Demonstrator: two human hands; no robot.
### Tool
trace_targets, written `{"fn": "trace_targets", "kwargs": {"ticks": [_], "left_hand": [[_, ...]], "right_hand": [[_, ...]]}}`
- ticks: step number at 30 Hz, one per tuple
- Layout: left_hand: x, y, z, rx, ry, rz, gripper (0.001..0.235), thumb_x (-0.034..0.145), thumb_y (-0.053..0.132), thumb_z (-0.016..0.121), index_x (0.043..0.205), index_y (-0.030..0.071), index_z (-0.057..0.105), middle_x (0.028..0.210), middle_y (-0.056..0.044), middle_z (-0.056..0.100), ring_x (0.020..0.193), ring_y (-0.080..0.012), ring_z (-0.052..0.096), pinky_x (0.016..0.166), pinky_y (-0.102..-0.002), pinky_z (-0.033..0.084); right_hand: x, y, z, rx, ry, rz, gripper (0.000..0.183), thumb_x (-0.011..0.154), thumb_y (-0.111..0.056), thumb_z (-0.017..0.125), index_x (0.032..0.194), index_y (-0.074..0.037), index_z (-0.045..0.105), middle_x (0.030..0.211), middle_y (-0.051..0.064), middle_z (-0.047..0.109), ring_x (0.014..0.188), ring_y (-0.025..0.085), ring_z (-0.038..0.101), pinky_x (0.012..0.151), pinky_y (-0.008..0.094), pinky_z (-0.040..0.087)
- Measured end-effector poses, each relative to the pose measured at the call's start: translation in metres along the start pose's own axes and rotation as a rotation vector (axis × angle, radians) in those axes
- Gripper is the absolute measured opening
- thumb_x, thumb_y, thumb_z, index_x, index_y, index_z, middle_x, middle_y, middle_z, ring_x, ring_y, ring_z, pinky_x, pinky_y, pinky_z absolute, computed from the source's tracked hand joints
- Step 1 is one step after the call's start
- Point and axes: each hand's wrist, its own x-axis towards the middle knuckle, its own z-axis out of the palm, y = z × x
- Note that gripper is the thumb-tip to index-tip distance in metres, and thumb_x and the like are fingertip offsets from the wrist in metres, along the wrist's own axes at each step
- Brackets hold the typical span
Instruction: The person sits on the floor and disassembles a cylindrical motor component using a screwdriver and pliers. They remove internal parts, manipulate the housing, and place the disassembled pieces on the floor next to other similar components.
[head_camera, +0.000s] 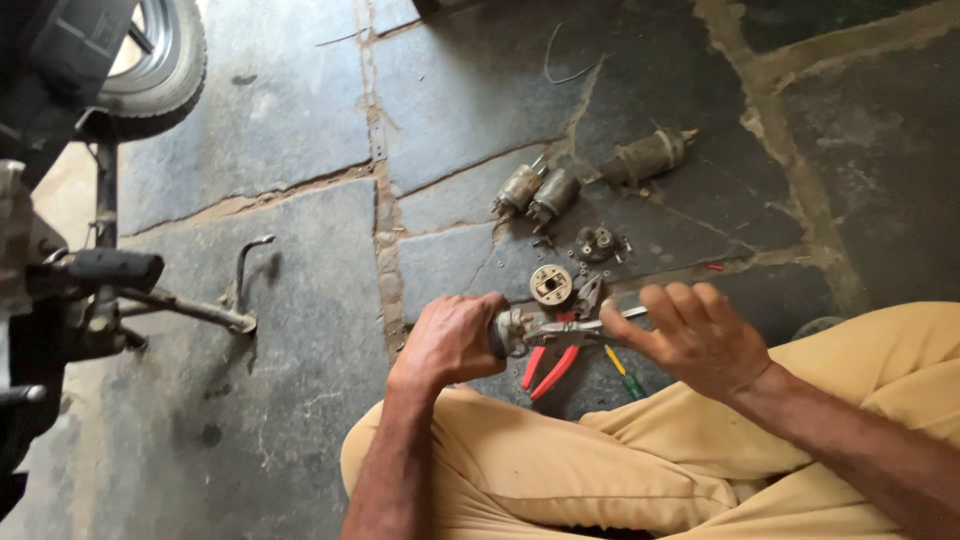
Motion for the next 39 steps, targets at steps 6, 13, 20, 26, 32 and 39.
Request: {"fn": "trace_targets", "kwargs": {"ticks": [6,13,20,26,32,39], "left_hand": [[0.012,-0.009,0.005,0.004,0.625,0.188,0.046,0.07,0.013,0.079,0.113,0.012,0.064,0.104,-0.009,0.071,0.104,-0.0305,0.066,0.102,-0.047,0.044],[0.027,-0.003,0.009,0.16,1.032,0.268,0.036,0.09,0.011,0.079,0.123,0.016,0.065,0.118,-0.002,0.068,0.117,-0.0217,0.064,0.117,-0.046,0.04],[0.032,-0.005,0.015,0.218,1.109,0.365,0.037,0.092,0.02,0.081,0.126,0.019,0.065,0.124,-0.005,0.064,0.122,-0.0244,0.062,0.119,-0.051,0.04],[0.031,-0.009,0.019,0.22,1.148,0.374,0.039,0.091,0.021,0.084,0.126,0.02,0.065,0.125,-0.006,0.061,0.123,-0.0254,0.061,0.12,-0.051,0.041],[0.028,-0.008,0.019,0.231,1.133,0.387,0.042,0.09,0.02,0.085,0.127,0.022,0.065,0.129,-0.006,0.059,0.126,-0.0252,0.059,0.121,-0.051,0.041],[0.023,-0.012,0.018,0.342,1.083,0.432,0.04,0.094,0.015,0.08,0.129,0.028,0.065,0.131,-0.005,0.056,0.128,-0.0234,0.058,0.122,-0.049,0.041]], "right_hand": [[0.005,-0.017,0.004,0.573,-0.221,0.349,0.055,0.084,-0.029,0.061,0.139,-0.022,0.056,0.101,0.007,0.059,0.099,0.025,0.056,0.091,0.043,0.034],[0.008,-0.007,-0.004,2.243,-0.932,0.707,0.04,0.101,-0.032,0.054,0.129,-0.003,0.059,0.093,0.007,0.071,0.085,0.016,0.07,0.076,0.032,0.056],[0.02,0.015,-0.028,2.483,-1.147,0.684,0.043,0.099,-0.03,0.054,0.131,-0.002,0.06,0.1,0.011,0.076,0.088,0.019,0.077,0.067,0.031,0.059],[0.017,0.019,-0.03,2.597,-1.148,0.628,0.052,0.099,-0.033,0.052,0.141,-0.003,0.054,0.099,0.01,0.073,0.088,0.021,0.078,0.064,0.031,0.058],[0.015,0.019,-0.029,2.643,-1.159,0.601,0.053,0.1,-0.032,0.052,0.142,0.0,0.053,0.098,0.013,0.072,0.086,0.024,0.078,0.061,0.033,0.06],[0.008,0.017,-0.023,2.747,-1.118,0.564,0.052,0.103,-0.032,0.051,0.143,0.001,0.051,0.096,0.014,0.07,0.083,0.022,0.074,0.074,0.035,0.062]]}}
